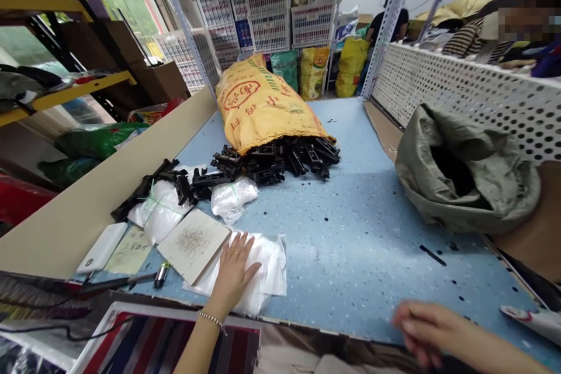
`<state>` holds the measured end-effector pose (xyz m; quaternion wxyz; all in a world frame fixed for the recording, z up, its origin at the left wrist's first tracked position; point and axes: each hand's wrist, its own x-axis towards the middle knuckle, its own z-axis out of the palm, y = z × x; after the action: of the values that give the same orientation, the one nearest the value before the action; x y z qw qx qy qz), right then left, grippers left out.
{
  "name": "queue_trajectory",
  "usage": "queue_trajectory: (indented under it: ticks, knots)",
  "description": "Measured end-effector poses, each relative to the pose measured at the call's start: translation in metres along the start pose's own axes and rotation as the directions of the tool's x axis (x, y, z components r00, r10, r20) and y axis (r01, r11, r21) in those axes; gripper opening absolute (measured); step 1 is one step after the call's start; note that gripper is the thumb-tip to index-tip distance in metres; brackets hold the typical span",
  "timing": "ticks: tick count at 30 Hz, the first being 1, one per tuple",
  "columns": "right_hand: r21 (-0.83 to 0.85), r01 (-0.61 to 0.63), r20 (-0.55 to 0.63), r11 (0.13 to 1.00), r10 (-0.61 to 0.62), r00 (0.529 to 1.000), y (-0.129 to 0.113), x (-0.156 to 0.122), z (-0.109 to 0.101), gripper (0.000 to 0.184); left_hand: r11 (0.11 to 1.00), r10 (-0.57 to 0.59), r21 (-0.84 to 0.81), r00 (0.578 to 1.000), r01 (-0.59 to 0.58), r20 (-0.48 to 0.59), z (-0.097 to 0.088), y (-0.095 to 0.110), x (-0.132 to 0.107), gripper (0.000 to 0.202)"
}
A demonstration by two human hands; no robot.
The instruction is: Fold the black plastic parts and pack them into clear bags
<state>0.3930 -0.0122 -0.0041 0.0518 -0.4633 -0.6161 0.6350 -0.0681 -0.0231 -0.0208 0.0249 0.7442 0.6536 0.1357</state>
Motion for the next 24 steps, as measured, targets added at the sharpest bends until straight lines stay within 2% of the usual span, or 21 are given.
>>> queue_trajectory:
  ticks: [1, 2, 3, 4, 5, 8, 10, 12, 14, 16, 18, 21, 24]
  knots:
    - [-0.037, 0.069, -0.011, 0.997, -0.069, 0.998, -0.024, 0.028, -0.015, 0.033, 0.999, 0.007, -0.039, 1.000, -0.007, -0.008, 0.000, 0.005, 0.006, 0.058]
    - [-0.125, 0.153, -0.112, 0.980, -0.167, 0.980, -0.048, 0.059, -0.032, 0.032, 0.997, 0.017, -0.078, 1.000, -0.018, -0.017, 0.000, 0.010, 0.015, 0.058]
    - [-0.241, 0.205, -0.264, 0.949, -0.267, 0.927, -0.072, 0.091, -0.048, 0.031, 0.993, 0.026, -0.114, 0.999, -0.030, -0.032, 0.000, 0.014, 0.029, 0.058]
    - [-0.355, 0.203, -0.413, 0.912, -0.349, 0.841, -0.095, 0.124, -0.065, 0.029, 0.989, 0.035, -0.145, 0.998, -0.043, -0.054, -0.001, 0.017, 0.046, 0.059]
    - [-0.395, 0.183, -0.482, 0.900, -0.373, 0.793, -0.115, 0.156, -0.082, 0.031, 0.984, 0.039, -0.168, 0.996, -0.053, -0.084, -0.003, 0.018, 0.066, 0.060]
    - [-0.453, 0.107, -0.612, 0.885, -0.396, 0.684, -0.162, 0.237, -0.132, 0.038, 0.978, 0.003, -0.205, 0.976, -0.049, -0.219, -0.011, 0.009, 0.144, 0.064]
    - [-0.468, 0.051, -0.669, 0.882, -0.391, 0.632, -0.182, 0.276, -0.163, 0.042, 0.974, -0.074, -0.227, 0.953, 0.005, -0.294, -0.019, -0.005, 0.198, 0.070]
    - [-0.466, 0.000, -0.704, 0.885, -0.370, 0.606, -0.194, 0.305, -0.186, 0.041, 0.964, -0.162, -0.253, 0.936, 0.083, -0.313, -0.024, -0.019, 0.244, 0.080]
    - [-0.453, -0.045, -0.729, 0.891, -0.341, 0.593, -0.199, 0.325, -0.200, 0.040, 0.956, -0.195, -0.267, 0.941, 0.120, -0.276, -0.023, -0.027, 0.272, 0.088]
    - [-0.436, -0.075, -0.753, 0.897, -0.317, 0.577, -0.197, 0.340, -0.203, 0.042, 0.957, -0.162, -0.273, 0.958, 0.095, -0.235, -0.015, -0.026, 0.282, 0.086]
    - [-0.424, -0.078, -0.766, 0.902, -0.311, 0.563, -0.188, 0.347, -0.196, 0.043, 0.969, -0.105, -0.243, 0.968, 0.049, -0.226, 0.000, -0.016, 0.274, 0.078]
    - [-0.415, -0.037, -0.757, 0.909, -0.322, 0.568, -0.166, 0.342, -0.176, 0.039, 0.995, -0.052, -0.096, 0.968, 0.029, -0.247, 0.028, 0.012, 0.245, 0.065]
    - [-0.390, 0.030, -0.745, 0.921, -0.334, 0.577, -0.138, 0.316, -0.150, 0.038, 0.997, -0.037, 0.050, 0.968, 0.050, -0.247, 0.049, 0.042, 0.214, 0.056]
